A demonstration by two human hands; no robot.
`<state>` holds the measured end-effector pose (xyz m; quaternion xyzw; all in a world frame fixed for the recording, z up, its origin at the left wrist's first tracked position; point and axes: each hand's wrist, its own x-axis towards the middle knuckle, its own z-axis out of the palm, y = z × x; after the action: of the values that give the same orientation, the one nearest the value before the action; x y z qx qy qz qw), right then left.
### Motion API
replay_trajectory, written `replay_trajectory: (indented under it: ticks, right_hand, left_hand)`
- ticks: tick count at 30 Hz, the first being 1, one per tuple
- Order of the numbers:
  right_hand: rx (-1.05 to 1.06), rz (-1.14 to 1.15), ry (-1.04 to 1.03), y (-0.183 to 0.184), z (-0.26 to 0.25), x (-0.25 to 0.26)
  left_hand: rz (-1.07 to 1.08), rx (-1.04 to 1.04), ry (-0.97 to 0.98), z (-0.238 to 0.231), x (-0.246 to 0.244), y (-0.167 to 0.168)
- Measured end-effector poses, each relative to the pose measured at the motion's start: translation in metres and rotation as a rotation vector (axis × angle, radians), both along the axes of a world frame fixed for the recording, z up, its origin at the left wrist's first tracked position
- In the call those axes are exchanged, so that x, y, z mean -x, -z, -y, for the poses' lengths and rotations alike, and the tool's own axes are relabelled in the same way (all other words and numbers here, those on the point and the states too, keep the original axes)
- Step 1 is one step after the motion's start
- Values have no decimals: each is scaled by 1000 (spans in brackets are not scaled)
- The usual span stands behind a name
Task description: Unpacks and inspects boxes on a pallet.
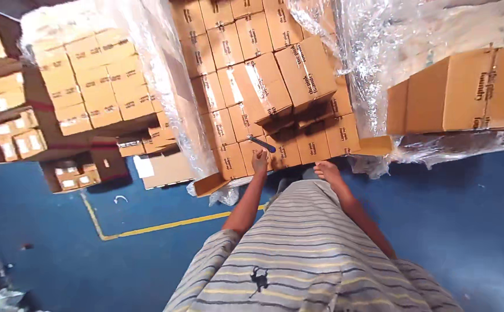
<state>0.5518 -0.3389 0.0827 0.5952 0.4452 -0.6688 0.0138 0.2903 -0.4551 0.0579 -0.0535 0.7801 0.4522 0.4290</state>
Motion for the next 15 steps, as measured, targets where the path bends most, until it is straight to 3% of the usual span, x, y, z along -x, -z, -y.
replay_trajectory:
  ticks: [3,7,11,15]
  right_hand:
    - [-64,-41,-373,2,24,-1]
    - [-108,-26,-807,-27,7,6]
    - [-162,22,-976,-35,-39,13]
    - [-165,60,-1027,-35,-90,26]
  left_hand:
    - [-15,177,-11,-14,9,28]
    - [20,409,206,-33,16,63]
    - [178,488,302,-26,3,84]
    - [235,403,30,-8,-29,77]
